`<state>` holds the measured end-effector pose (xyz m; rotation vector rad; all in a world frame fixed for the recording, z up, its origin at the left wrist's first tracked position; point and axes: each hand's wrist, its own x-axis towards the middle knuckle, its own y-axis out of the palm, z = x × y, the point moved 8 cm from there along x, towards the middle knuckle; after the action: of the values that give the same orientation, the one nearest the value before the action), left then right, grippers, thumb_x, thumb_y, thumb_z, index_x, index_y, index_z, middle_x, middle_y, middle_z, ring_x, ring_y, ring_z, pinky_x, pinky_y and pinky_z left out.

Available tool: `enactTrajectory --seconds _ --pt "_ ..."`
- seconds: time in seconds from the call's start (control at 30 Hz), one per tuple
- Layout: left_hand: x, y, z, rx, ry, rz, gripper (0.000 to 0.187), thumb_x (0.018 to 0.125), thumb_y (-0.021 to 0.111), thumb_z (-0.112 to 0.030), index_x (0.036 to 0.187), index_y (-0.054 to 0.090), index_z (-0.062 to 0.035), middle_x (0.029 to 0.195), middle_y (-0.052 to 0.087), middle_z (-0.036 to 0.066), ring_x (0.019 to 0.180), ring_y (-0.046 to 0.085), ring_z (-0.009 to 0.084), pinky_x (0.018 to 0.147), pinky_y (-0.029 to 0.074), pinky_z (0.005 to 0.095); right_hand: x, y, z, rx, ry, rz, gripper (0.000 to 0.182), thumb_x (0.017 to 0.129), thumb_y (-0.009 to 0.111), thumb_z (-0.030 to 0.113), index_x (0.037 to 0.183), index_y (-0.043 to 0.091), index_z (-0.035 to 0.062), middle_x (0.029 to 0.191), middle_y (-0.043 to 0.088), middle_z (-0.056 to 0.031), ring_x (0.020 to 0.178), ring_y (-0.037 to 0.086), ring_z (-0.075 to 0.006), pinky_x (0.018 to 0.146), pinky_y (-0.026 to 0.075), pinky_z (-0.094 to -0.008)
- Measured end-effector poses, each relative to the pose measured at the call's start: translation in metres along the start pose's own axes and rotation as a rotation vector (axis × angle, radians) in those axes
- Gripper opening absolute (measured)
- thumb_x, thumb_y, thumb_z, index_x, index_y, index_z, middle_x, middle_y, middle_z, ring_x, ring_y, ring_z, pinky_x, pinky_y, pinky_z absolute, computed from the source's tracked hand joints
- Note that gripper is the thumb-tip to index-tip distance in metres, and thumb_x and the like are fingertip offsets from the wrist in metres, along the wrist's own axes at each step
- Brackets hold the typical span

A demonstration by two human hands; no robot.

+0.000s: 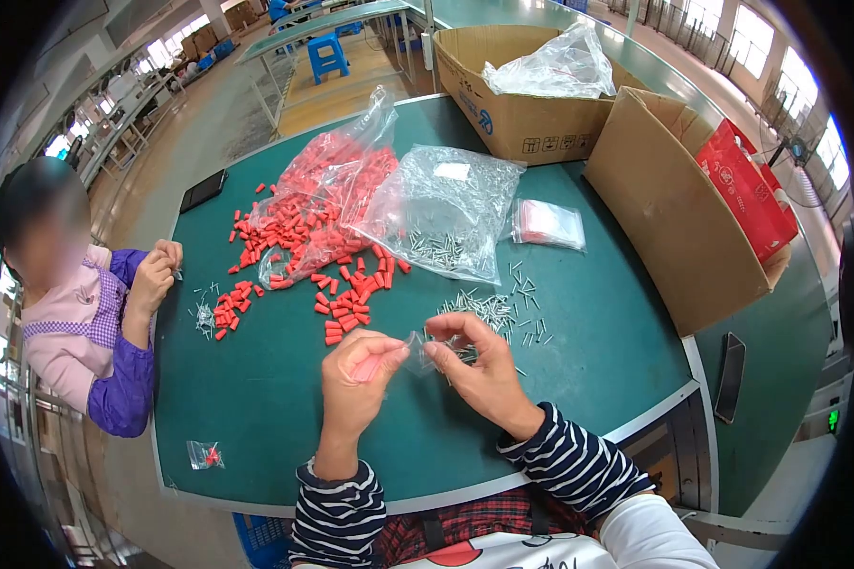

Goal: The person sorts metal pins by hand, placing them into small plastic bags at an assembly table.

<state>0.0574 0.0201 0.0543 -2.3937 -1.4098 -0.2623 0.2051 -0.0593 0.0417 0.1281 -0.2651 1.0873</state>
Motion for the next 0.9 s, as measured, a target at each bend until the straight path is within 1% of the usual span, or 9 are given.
enactTrajectory --seconds 0.07,0.17,0.3,0.4,0.5,0.57,0.67,0.77,0.9 --pt "0.000 0.000 -0.005 0.037 0.042 -0.025 0.008 0.080 0.075 0.004 0.086 0.070 0.0031 0.085 0.064 0.006 0.078 0.060 0.0122 0.069 0.049 0.0249 0.002 -0.006 0.008 -0.151 -0.119 0.023 0.016 0.088 0.069 0.006 0.103 0.068 0.0006 0.097 0.065 -0.0061 0.084 0.061 -0.0136 0.077 0.049 -0.0263" --pt "-0.001 0.002 -0.007 0.057 0.077 -0.038 0.011 0.076 0.078 0.004 0.083 0.069 0.0023 0.082 0.063 0.006 0.074 0.059 0.0127 0.066 0.049 0.0257 0.002 -0.005 0.008 -0.109 -0.131 0.040 0.013 0.086 0.068 0.007 0.097 0.069 -0.0001 0.086 0.066 -0.0097 0.083 0.062 -0.0203 0.073 0.048 -0.0300" --pt "-0.002 0.005 -0.008 0.096 0.115 -0.043 0.015 0.071 0.081 0.004 0.079 0.068 0.0004 0.078 0.063 0.006 0.071 0.060 0.0149 0.064 0.048 0.0273 0.001 -0.001 0.012 -0.110 -0.131 0.083 0.011 0.086 0.069 0.009 0.093 0.070 0.0001 0.083 0.065 -0.0093 0.077 0.061 -0.0201 0.070 0.048 -0.0311" --pt "-0.003 0.009 -0.015 0.166 0.212 -0.016 0.016 0.070 0.081 0.004 0.079 0.068 -0.0007 0.078 0.063 0.008 0.070 0.061 0.0171 0.063 0.049 0.0284 0.000 0.000 0.010 -0.086 -0.098 0.111 0.012 0.086 0.070 0.010 0.092 0.070 0.0000 0.082 0.065 -0.0094 0.074 0.060 -0.0203 0.067 0.048 -0.0319" --pt "-0.004 0.014 -0.017 0.234 0.207 0.024 0.013 0.073 0.079 0.001 0.081 0.069 -0.0003 0.079 0.064 0.008 0.071 0.062 0.0188 0.064 0.049 0.0294 0.001 -0.002 0.006 -0.086 -0.101 0.111 0.012 0.085 0.070 0.011 0.090 0.069 0.0001 0.081 0.064 -0.0096 0.072 0.059 -0.0211 0.066 0.047 -0.0329" --pt "-0.002 0.017 -0.012 0.193 0.124 0.073 0.011 0.075 0.077 0.000 0.083 0.070 0.0005 0.080 0.065 0.008 0.072 0.063 0.0186 0.065 0.050 0.0293 0.002 -0.003 0.004 -0.119 -0.100 0.094 0.010 0.085 0.070 0.010 0.087 0.068 0.0007 0.079 0.063 -0.0099 0.072 0.059 -0.0233 0.066 0.047 -0.0345" --pt "-0.002 0.016 -0.004 0.166 0.051 0.110 0.009 0.078 0.075 -0.001 0.086 0.071 0.0016 0.081 0.066 0.009 0.072 0.063 0.0189 0.066 0.050 0.0289 0.001 -0.004 0.017 -0.309 -0.299 0.079 0.008 0.083 0.068 0.009 0.084 0.064 0.0026 0.078 0.060 -0.0100 0.075 0.058 -0.0270 0.070 0.044 -0.0373" --pt "-0.002 0.015 0.002 0.160 0.012 0.127 0.008 0.080 0.073 -0.002 0.086 0.071 0.0025 0.081 0.067 0.009 0.071 0.063 0.0175 0.066 0.050 0.0279 -0.004 0.003 0.032 -0.457 -0.437 0.103 0.008 0.082 0.068 0.008 0.084 0.061 0.0043 0.081 0.058 -0.0100 0.079 0.055 -0.0293 0.073 0.041 -0.0392" --pt "-0.004 0.014 0.009 0.083 -0.116 0.112 0.007 0.082 0.071 -0.001 0.086 0.071 0.0037 0.081 0.067 0.008 0.072 0.062 0.0130 0.066 0.049 0.0261 -0.007 0.009 0.036 -0.540 -0.498 0.131 0.010 0.080 0.068 0.006 0.086 0.060 0.0040 0.083 0.055 -0.0100 0.081 0.054 -0.0284 0.073 0.040 -0.0388"
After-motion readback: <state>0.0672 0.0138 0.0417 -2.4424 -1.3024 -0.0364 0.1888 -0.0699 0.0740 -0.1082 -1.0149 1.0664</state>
